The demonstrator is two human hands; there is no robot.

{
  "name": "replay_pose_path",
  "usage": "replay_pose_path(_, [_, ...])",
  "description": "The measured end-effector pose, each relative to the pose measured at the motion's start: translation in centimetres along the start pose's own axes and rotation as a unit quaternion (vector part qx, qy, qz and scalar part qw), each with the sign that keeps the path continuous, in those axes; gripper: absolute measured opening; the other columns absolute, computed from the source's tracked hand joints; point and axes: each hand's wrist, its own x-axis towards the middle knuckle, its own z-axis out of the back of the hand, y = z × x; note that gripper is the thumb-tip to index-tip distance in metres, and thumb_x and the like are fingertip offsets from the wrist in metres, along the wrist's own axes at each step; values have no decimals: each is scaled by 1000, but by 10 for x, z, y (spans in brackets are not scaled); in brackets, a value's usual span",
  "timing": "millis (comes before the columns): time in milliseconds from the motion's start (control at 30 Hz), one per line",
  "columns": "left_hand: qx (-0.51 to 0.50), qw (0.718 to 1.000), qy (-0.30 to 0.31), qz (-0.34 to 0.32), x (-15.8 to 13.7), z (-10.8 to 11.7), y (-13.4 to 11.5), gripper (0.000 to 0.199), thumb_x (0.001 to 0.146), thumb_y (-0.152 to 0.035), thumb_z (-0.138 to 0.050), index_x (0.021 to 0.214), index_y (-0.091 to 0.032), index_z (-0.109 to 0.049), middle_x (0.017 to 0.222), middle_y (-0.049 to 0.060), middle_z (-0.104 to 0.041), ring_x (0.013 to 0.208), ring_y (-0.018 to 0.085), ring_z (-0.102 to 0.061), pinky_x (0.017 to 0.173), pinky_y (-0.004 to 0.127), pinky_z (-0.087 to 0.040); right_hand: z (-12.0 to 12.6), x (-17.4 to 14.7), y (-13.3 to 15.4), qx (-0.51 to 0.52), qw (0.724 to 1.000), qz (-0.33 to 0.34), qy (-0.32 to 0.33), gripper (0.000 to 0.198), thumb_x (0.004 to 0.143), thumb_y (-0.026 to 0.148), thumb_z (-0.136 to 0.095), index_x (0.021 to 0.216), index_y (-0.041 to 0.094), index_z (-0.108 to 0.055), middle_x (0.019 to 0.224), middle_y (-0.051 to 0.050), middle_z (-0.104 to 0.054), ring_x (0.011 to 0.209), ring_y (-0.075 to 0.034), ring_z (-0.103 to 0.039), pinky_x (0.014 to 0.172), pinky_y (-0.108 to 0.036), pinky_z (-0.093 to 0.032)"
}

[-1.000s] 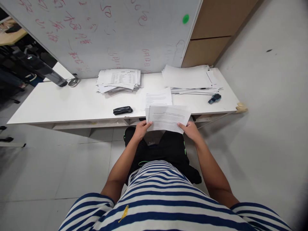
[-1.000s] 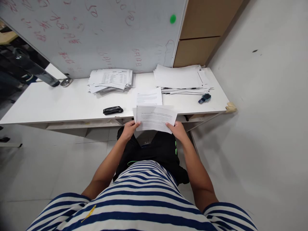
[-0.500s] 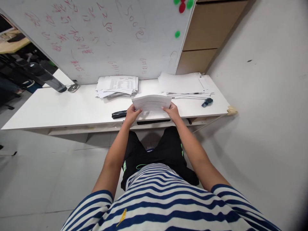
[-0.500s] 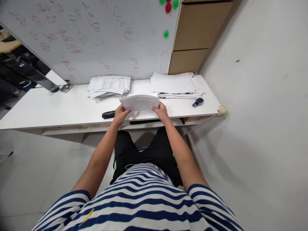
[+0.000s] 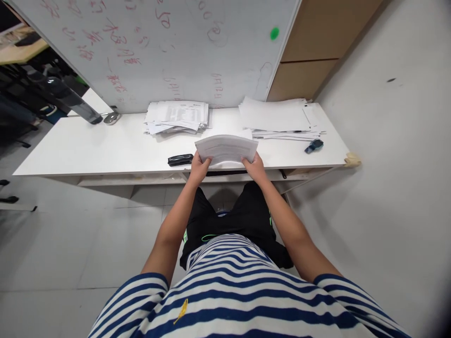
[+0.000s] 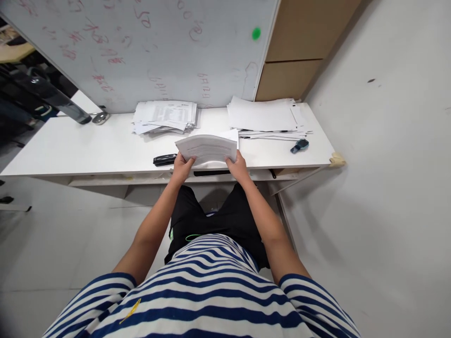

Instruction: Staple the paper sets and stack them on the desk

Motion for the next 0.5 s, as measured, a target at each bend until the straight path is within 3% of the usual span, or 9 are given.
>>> replay_pose_path(133, [30, 999, 28, -3, -19, 19, -23, 46, 86, -39, -67, 128, -25, -54, 113, 8, -69, 105, 22, -67, 94, 37, -52, 21, -29, 2, -19, 1000, 9, -9, 48, 79, 45, -71, 120, 21, -65, 119, -11, -75, 114, -29, -68, 109, -48, -49])
replay_pose_path(200, [117, 992, 31, -25, -22, 40, -33, 40, 89, -34, -63, 128, -26, -57, 117, 10, -68, 111, 25, -65, 98, 41, -50, 30, -47, -6, 6, 999, -30, -17, 49, 76, 42, -73, 119, 19, -66, 121, -12, -75, 114, -30, -69, 108, -50, -50])
replay_pose_path(267, [241, 968, 30, -58, -18, 65, -37, 38, 86, -28, -66, 123, -25, -62, 128, 13, -64, 127, 31, -56, 111, 47, -40, 34, -63, -18, 54, 993, -104, -6, 50, 72, 39, -75, 115, 17, -67, 121, -13, -76, 111, -31, -71, 106, -51, -52])
replay_pose_path(367, [380, 923, 33, -43, -3, 100, -27, 51, 75, -27, -77, 124, -24, -62, 137, 17, -58, 140, 42, -38, 117, 57, -28, 31, -83, -34, 111, 975, -190, 10, 49, 66, 34, -77, 111, 16, -69, 121, -13, -76, 112, -30, -73, 105, -51, -54])
replay_pose_path(500, [418, 907, 39, 23, 11, 120, -7, 43, 78, -34, -76, 117, -23, -62, 122, 16, -60, 124, 41, -45, 105, 58, -38, 18, -93, -38, 138, 964, -224, 25, 50, 64, 33, -78, 110, 18, -69, 120, -12, -77, 108, -30, -74, 94, -47, -61])
